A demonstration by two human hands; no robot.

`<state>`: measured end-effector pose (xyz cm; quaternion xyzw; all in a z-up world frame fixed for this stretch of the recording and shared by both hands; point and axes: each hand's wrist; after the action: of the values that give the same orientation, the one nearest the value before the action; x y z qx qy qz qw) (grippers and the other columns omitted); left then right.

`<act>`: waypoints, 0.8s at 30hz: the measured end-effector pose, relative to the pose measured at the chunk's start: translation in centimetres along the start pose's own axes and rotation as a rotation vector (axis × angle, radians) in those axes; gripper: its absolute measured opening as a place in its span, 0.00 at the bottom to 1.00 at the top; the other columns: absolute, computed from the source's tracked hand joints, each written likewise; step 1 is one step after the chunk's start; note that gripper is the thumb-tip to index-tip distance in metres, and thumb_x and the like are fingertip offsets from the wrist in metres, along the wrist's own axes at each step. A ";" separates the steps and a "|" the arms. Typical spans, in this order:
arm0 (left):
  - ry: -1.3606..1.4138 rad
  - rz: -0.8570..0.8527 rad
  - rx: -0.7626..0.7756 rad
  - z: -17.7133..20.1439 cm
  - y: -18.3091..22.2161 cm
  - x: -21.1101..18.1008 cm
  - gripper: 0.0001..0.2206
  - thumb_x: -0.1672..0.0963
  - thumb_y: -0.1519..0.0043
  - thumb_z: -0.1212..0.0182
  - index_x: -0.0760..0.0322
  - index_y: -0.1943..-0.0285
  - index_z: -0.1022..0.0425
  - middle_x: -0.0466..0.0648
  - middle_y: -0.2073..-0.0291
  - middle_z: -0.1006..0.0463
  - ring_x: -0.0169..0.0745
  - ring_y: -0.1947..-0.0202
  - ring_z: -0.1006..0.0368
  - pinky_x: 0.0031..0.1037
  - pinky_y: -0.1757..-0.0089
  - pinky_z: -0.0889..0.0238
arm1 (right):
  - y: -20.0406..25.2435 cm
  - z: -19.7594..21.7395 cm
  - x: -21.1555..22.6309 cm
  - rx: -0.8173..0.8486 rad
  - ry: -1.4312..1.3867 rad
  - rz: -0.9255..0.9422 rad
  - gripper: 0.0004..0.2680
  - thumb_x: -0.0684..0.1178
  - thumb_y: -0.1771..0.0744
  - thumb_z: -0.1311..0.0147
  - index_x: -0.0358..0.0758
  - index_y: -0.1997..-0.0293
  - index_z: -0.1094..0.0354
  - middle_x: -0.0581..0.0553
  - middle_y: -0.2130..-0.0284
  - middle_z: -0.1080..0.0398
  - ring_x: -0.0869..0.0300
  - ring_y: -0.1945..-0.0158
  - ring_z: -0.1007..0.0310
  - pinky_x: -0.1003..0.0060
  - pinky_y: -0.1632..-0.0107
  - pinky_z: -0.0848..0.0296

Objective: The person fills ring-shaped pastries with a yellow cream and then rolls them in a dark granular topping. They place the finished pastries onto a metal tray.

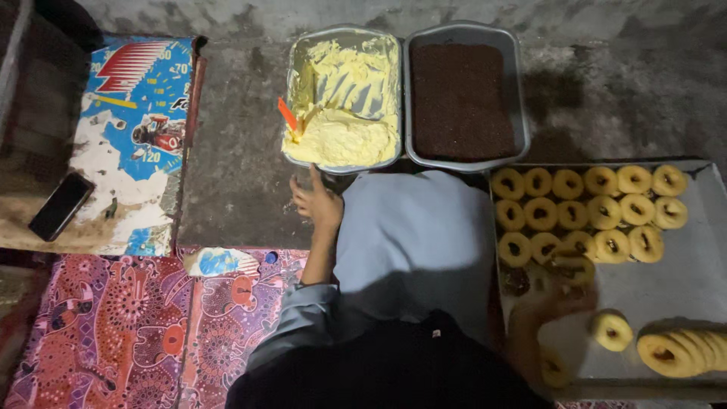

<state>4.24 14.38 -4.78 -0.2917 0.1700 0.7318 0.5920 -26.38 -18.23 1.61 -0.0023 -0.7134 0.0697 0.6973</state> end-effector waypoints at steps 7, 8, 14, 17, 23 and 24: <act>0.052 -0.052 0.025 -1.0 0.4 -0.5 0.40 0.63 0.48 0.41 0.45 0.22 0.44 0.67 0.24 0.66 0.77 0.28 0.64 0.70 0.40 0.60 | 3.3 -5.4 4.6 0.176 -0.284 -0.215 0.18 0.49 0.26 0.48 0.44 0.29 0.53 0.37 0.34 0.45 0.47 0.34 0.38 0.49 0.41 0.25; 0.071 -0.064 0.042 -1.2 0.6 -0.4 0.40 0.63 0.48 0.41 0.45 0.22 0.43 0.67 0.24 0.66 0.77 0.28 0.64 0.70 0.40 0.60 | 3.6 -5.8 4.9 0.239 -0.295 -0.171 0.20 0.46 0.28 0.47 0.45 0.29 0.54 0.37 0.35 0.46 0.46 0.35 0.39 0.48 0.43 0.26; 0.221 -0.110 0.014 -3.0 0.8 0.0 0.37 0.65 0.49 0.42 0.43 0.27 0.33 0.62 0.25 0.58 0.71 0.27 0.59 0.60 0.37 0.56 | 4.9 -7.2 3.2 0.446 -0.528 -0.224 0.22 0.43 0.32 0.44 0.50 0.32 0.50 0.36 0.39 0.40 0.45 0.42 0.34 0.48 0.49 0.24; 0.326 -0.229 0.003 -2.7 1.3 -0.3 0.34 0.66 0.51 0.41 0.46 0.32 0.25 0.62 0.26 0.54 0.69 0.28 0.58 0.54 0.34 0.57 | 5.1 -6.7 1.9 0.593 -0.258 0.070 0.16 0.45 0.32 0.43 0.47 0.38 0.41 0.37 0.45 0.32 0.46 0.46 0.29 0.49 0.49 0.23; 0.687 -0.302 0.192 2.6 5.5 -5.4 0.31 0.67 0.52 0.43 0.47 0.40 0.20 0.56 0.29 0.48 0.59 0.29 0.50 0.38 0.33 0.50 | 4.9 -7.5 2.8 0.994 0.507 0.515 0.10 0.53 0.34 0.40 0.36 0.58 0.25 0.38 0.62 0.23 0.51 0.56 0.27 0.52 0.54 0.24; 0.738 -0.320 0.253 3.9 6.5 -6.6 0.31 0.68 0.53 0.43 0.48 0.40 0.20 0.54 0.30 0.45 0.56 0.29 0.47 0.36 0.32 0.49 | 4.9 -8.0 3.4 1.076 0.202 0.253 0.11 0.52 0.34 0.41 0.36 0.55 0.27 0.37 0.60 0.24 0.50 0.55 0.27 0.52 0.55 0.24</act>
<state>-2.09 10.04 1.79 -0.4821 0.4116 0.4503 0.6288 -18.94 -12.23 4.59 0.2613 -0.5012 0.5064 0.6512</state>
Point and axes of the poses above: each hand's wrist, its own y-axis away from the middle knuckle, its own z-axis out of the back of the hand, x = y × z
